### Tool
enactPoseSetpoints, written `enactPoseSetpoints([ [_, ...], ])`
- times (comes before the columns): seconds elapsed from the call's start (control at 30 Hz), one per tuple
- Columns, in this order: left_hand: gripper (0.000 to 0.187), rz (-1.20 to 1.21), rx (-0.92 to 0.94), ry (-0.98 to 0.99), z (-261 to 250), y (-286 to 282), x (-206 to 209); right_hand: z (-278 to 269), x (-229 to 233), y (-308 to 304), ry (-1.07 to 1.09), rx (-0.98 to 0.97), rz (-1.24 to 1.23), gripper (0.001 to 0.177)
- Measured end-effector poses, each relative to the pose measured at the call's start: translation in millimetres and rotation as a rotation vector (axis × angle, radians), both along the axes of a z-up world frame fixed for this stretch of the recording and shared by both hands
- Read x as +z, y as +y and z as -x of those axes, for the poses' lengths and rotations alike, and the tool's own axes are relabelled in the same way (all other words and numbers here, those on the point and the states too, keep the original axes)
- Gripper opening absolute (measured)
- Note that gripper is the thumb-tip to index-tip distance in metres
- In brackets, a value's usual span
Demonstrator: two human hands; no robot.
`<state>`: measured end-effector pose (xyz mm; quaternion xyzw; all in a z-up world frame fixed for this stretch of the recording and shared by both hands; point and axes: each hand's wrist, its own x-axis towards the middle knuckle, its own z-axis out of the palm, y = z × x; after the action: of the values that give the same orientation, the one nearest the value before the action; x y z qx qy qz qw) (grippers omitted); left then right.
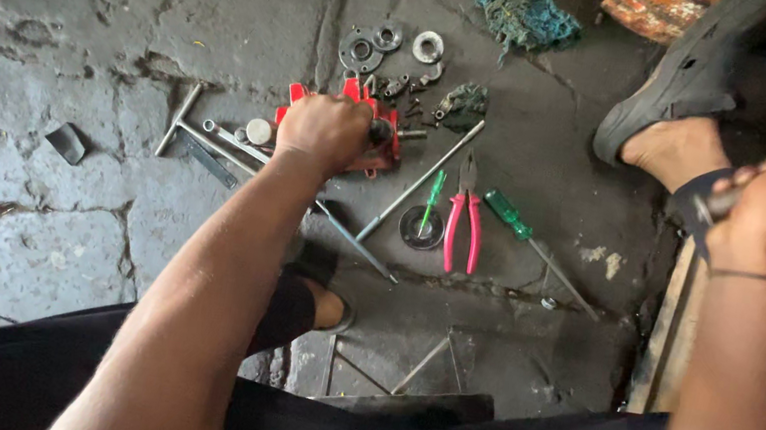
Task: The person is sitting on the floor and using a hammer and screwdriver to disassemble a red mechanical part. They repeatedly strike the part with the hammer and use the screwdriver to pry out components, eventually removing a cylindrical piece.
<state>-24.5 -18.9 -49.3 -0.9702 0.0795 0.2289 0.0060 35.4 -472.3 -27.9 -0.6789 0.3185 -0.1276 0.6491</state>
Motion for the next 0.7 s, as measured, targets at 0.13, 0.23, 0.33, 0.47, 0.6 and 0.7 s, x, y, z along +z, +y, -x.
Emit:
enactPoseSetpoints([
  [0.13, 0.03, 0.004, -0.024, 0.044, -5, 4, 6, 46, -30, 152, 0.233, -0.15, 0.013, 0.028],
  [0.23, 0.021, 0.015, -0.074, 0.022, 0, -2, 5, 112, -64, 221, 0.839, 0.722, -0.569, 0.02],
  [0.33, 0.022, 0.001, -0.097, 0.046, 5, 4, 9, 117, -70, 209, 0.713, 0.707, -0.723, 0.02],
  [0.47, 0.021, -0.009, -0.087, 0.081, 2, 6, 13, 62, -36, 157, 0.649, 0.474, -0.428, 0.016],
  [0.6, 0.022, 0.022, -0.08, 0.02, 7, 5, 6, 59, -21, 155, 0.39, 0.219, -0.458, 0.018],
  [0.7, 0.022, 0.0, -0.111, -0.013, 1, 8, 2, 93, -40, 193, 0.401, -0.008, -0.406, 0.017],
])
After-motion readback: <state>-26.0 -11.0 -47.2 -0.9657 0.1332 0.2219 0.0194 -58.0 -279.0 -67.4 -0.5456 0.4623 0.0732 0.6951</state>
